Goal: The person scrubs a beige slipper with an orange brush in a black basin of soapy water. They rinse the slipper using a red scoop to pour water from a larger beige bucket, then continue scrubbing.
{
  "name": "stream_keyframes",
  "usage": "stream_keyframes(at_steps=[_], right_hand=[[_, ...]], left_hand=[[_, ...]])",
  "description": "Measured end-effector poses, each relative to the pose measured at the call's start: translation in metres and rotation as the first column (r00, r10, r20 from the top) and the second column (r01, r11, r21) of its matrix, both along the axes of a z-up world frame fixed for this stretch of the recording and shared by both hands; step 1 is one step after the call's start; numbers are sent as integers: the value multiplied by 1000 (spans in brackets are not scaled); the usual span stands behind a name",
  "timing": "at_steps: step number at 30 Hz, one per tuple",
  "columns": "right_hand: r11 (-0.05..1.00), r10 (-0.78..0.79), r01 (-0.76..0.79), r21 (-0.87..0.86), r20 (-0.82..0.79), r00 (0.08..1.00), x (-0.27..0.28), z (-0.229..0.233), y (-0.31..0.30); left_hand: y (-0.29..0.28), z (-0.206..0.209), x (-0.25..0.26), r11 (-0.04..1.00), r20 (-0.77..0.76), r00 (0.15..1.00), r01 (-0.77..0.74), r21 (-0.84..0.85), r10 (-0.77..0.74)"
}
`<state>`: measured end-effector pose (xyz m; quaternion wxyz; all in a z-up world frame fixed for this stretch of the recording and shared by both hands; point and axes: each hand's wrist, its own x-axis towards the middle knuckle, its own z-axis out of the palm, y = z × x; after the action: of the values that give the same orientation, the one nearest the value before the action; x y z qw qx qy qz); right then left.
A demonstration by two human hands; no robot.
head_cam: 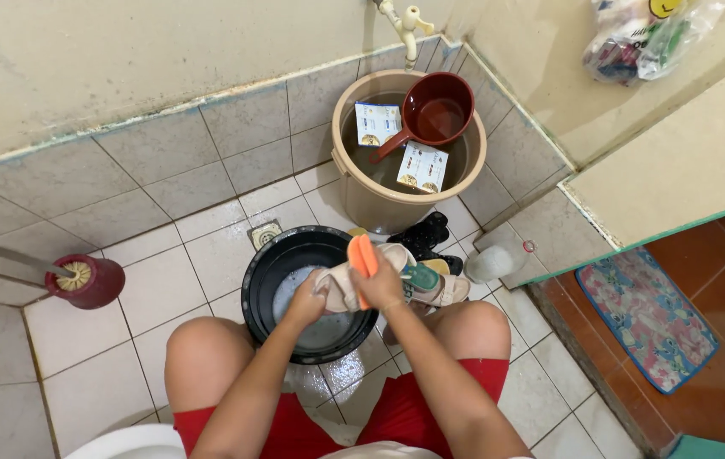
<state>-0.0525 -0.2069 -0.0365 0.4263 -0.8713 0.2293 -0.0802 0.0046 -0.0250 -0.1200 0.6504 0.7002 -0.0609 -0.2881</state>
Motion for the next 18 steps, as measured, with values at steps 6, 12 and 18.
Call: stream_keyframes(at_steps=[6, 12, 18], right_hand=[[990, -132, 138, 41, -122, 984, -7, -28, -41], [982, -74, 50, 183, 128, 989, -7, -22, -27], [997, 83, -82, -9, 162, 983, -24, 21, 13]], left_hand=[[4, -20, -5, 997, -169, 983, -72, 18, 74], [1, -26, 16, 972, -292, 938, -220, -82, 187], [8, -27, 22, 963, -503, 843, -260, -69, 192]])
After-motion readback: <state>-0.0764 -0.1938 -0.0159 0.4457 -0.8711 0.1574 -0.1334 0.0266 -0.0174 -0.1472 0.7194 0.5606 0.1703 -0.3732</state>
